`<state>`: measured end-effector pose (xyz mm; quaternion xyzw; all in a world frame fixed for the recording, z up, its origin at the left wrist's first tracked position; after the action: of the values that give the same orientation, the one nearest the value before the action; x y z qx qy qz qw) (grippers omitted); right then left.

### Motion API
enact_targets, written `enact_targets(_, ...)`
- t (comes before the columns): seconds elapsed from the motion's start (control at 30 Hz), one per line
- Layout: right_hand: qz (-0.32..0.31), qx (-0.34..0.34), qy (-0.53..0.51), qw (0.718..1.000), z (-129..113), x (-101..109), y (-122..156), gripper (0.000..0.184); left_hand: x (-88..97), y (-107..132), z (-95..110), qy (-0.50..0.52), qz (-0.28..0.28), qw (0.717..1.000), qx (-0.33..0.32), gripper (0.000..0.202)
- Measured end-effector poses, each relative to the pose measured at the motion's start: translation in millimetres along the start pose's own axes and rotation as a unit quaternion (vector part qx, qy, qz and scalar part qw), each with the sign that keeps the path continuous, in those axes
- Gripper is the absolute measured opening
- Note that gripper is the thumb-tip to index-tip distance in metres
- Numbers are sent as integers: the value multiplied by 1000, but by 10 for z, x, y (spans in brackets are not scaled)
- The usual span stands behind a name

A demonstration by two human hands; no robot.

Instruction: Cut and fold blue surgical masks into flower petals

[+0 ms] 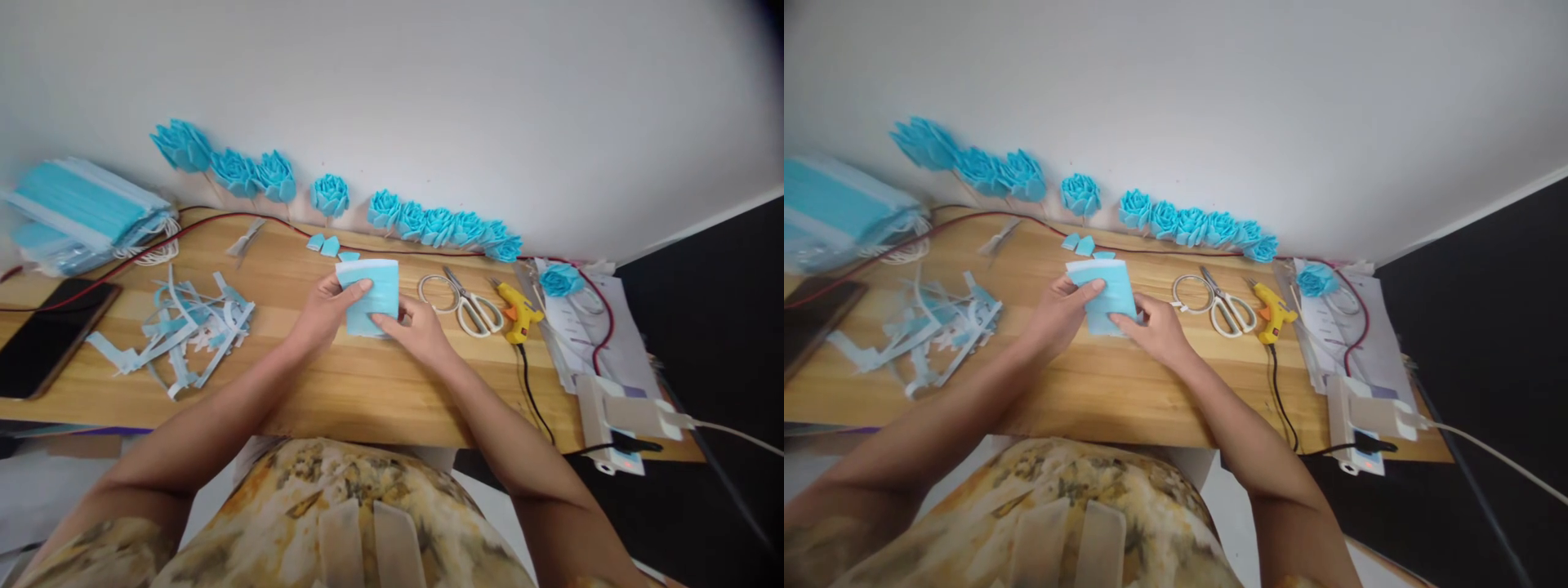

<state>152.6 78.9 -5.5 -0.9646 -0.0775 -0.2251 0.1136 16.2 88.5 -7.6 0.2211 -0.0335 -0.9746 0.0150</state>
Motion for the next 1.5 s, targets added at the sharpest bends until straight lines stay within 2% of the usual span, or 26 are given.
enact_targets(0.07, 27, 23, 70, 997, -33, -1, 18, 17, 12, -19, 19, 15, 3, 1000, 1, 33)
enact_targets(0.13, 45, 78, 143, 986, -133, -15, 42, 15, 37, -35, 18, 21, 12, 1000, 12, 35)
enact_targets(0.27, 51, 195, 283, 938, -336, -155, 145, 22, 101, -37, -6, 36, 46, 998, 22, 40)
enact_targets(0.37, 48, 258, 345, 901, -441, -334, 264, 33, 177, -7, 6, 2, 89, 996, -18, 40)
enact_targets(0.47, 30, 285, 354, 890, -497, -473, 344, 39, 198, 28, 32, -85, 106, 989, -64, 38)
enact_targets(0.53, 2, 275, 322, 906, -488, -485, 337, 44, 193, 33, 56, -131, 105, 982, -83, 37)
enact_targets(0.6, -31, 242, 250, 937, -444, -407, 280, 49, 199, 24, 95, -154, 107, 977, -99, 35)
enact_targets(0.7, -49, 142, 82, 985, -305, -150, 132, 53, 216, 11, 144, -157, 111, 974, -116, 33)
enact_targets(0.77, -23, 84, -15, 996, -226, 45, 50, 54, 183, 11, 132, -160, 93, 976, -113, 33)
enact_targets(0.9, 39, 53, -46, 997, -233, 275, -12, 42, -19, 55, 27, -176, -1, 981, -81, 35)
enact_targets(1.1, 75, 67, -30, 994, -333, 351, -14, 22, -228, 144, -89, -227, -107, 967, -47, 31)
enact_targets(1.2, 126, 65, -26, 990, -273, 521, -32, 26, -234, 138, -195, -249, -135, 959, -13, 29)
enact_targets(1.33, 203, 59, -30, 977, -138, 804, -70, 28, -183, 89, -300, -281, -139, 950, 0, 29)
enact_targets(1.5, 231, 55, -10, 971, -28, 899, -107, 27, -285, 137, -364, -323, -202, 925, -11, 33)
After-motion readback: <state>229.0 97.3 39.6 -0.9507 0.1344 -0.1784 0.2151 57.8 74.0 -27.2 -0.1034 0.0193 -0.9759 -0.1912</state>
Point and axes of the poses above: each hand's wrist, its own y-axis away from the middle knuckle, its own x-axis out of the back of the hand, z = x × y, the point moved 10 cm from there along -y, towards the middle knuckle, and after that the axes turned 6 degrees about z, right-handed, at the moved point
